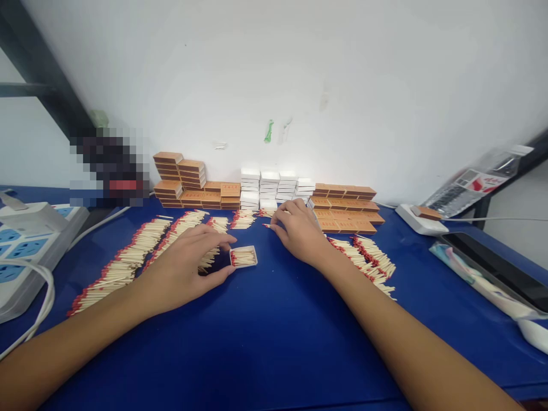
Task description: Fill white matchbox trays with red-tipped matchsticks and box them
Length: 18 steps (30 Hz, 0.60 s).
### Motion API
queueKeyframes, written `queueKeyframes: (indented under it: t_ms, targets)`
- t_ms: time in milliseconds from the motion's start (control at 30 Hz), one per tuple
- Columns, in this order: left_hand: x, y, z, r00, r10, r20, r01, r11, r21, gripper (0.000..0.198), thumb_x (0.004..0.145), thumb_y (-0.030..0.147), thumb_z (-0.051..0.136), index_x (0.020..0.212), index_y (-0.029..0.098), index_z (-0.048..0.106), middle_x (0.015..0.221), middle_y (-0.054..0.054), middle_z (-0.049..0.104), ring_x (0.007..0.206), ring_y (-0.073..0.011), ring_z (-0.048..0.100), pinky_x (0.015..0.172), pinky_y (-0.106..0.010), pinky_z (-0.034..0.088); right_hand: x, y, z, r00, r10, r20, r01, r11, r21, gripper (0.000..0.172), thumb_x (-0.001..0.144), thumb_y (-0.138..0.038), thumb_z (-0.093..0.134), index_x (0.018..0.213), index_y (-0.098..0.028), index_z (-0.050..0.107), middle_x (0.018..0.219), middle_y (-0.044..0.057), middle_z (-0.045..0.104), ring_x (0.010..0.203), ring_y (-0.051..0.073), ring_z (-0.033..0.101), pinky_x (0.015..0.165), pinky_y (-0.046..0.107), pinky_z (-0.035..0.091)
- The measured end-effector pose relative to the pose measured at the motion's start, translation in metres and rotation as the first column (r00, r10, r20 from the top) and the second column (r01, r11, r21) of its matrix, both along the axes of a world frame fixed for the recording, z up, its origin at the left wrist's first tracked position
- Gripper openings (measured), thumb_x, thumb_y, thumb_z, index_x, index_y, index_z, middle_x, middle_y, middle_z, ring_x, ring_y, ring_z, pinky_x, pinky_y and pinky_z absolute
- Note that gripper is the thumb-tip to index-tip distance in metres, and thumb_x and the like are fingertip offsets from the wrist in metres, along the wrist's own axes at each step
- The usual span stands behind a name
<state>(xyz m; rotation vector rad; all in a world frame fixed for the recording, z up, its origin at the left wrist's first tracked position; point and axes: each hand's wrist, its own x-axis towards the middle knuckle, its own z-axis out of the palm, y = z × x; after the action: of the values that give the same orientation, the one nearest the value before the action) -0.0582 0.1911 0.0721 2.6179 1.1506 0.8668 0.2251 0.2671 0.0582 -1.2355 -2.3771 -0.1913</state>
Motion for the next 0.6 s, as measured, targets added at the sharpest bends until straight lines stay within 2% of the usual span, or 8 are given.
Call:
queueKeyframes:
  t_ms: [133, 300, 600]
  targets:
    - [0.0, 0.0, 0.0, 1.0, 0.001, -0.003, -0.001, 1.0, -0.003, 0.035, 0.094, 0.029, 0.071, 0.129, 0.022, 0.065, 0.111, -0.005, 0.076, 0.113, -0.0258, 0.065, 0.103, -0.047, 0.053, 0.002, 0.002, -0.002, 1.0, -0.002, -0.028, 0.001, 0.999, -0.034, 0.012, 0.099, -0.028, 0.06, 0.093, -0.021, 0.068, 0.107, 0.013, 0.068, 0.108, 0.032, 0.052, 0.096, 0.051, 0.046]
    - [0.0, -0.001, 0.0, 1.0, 0.002, -0.011, -0.002, 1.0, -0.009, 0.035, 0.095, 0.029, 0.071, 0.129, 0.022, 0.065, 0.112, -0.005, 0.076, 0.114, -0.0263, 0.064, 0.105, -0.048, 0.052, 0.006, 0.006, -0.005, 0.998, 0.002, -0.066, -0.007, 0.997, -0.08, 0.015, 0.1, -0.033, 0.062, 0.091, -0.023, 0.067, 0.108, 0.012, 0.069, 0.106, 0.031, 0.054, 0.095, 0.05, 0.045]
    - [-0.001, -0.001, 0.0, 1.0, 0.002, 0.003, -0.002, 1.0, -0.011, 0.036, 0.094, 0.029, 0.071, 0.129, 0.023, 0.065, 0.112, -0.006, 0.075, 0.115, -0.0267, 0.064, 0.104, -0.048, 0.052, 0.009, -0.001, 0.006, 0.999, 0.013, -0.034, -0.016, 0.995, -0.097, 0.016, 0.097, -0.034, 0.064, 0.086, -0.024, 0.071, 0.114, 0.012, 0.068, 0.113, 0.033, 0.053, 0.1, 0.054, 0.045]
